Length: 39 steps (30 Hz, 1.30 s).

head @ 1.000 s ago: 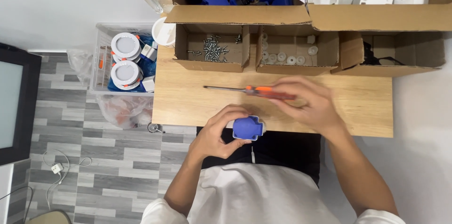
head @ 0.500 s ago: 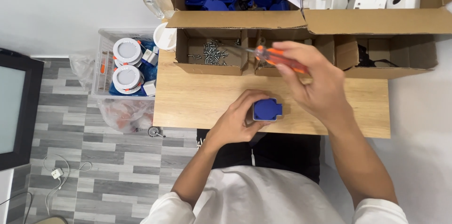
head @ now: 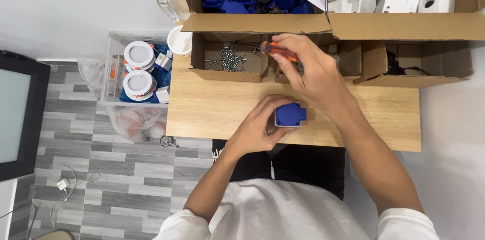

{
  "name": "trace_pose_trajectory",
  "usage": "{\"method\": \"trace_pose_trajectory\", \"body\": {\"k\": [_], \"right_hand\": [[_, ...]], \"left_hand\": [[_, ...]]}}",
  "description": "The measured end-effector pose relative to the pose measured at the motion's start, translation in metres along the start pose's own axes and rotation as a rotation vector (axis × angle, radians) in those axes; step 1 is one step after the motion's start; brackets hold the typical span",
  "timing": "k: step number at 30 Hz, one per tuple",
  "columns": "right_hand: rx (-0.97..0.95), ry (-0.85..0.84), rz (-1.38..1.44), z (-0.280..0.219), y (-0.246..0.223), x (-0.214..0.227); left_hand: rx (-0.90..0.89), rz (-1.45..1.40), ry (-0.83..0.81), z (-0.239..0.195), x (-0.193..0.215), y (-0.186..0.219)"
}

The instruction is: Using a screwdriver to assemble or disassemble an electrical junction box at a workbench surrounded by various hardware parts.

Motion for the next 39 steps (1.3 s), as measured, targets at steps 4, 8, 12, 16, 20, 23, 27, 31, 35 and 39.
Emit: {"method": "trace_pose_trajectory", "body": {"k": [4,8,12,16,20,23,27,31,35,39], "right_hand": [[-0.003,0.015,-0.008,-0.002,0.006,-0.001],[0.005,0.006,0.006,-0.001,0.002,-0.001],[0.0,0.012,0.032,-0.003,0.004,0.003],[0.0,0.053,-0.009,-0.013,0.006,0.021],[-0.072,0.067,0.109,-0.032,0.012,0.052],[-0.154,0.109,0.259,-0.045,0.01,0.075],[-0.235,0.152,0.294,-0.075,0.008,0.101],[-0.362,0.28,0.292,-0.103,0.007,0.121],[-0.441,0.313,0.346,-0.138,0.023,0.135],[-0.49,0.292,0.386,-0.155,0.03,0.141]], "left_hand": [[-0.002,0.0,0.0,-0.002,-0.001,-0.002],[0.003,0.0,-0.006,-0.002,-0.001,-0.002],[0.003,-0.006,-0.003,0.0,0.001,0.0],[0.0,-0.014,0.001,-0.001,0.001,0.001],[0.01,-0.039,0.023,-0.007,0.0,-0.008],[-0.018,-0.025,0.149,-0.016,0.005,-0.018],[-0.114,0.041,0.322,-0.022,0.02,-0.017],[-0.145,0.103,0.461,-0.023,0.047,-0.006],[-0.129,0.27,0.467,-0.02,0.058,0.014],[-0.18,0.349,0.408,-0.022,0.05,0.013]]}}
Point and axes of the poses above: each hand's wrist, its own z-axis towards the middle knuckle, its own x-axis out of the back of the hand, y = z × x, the point moved 7 cm from there along z, towards the middle knuckle, and after that the axes turned 10 degrees about -x, right-handed, at the moved point
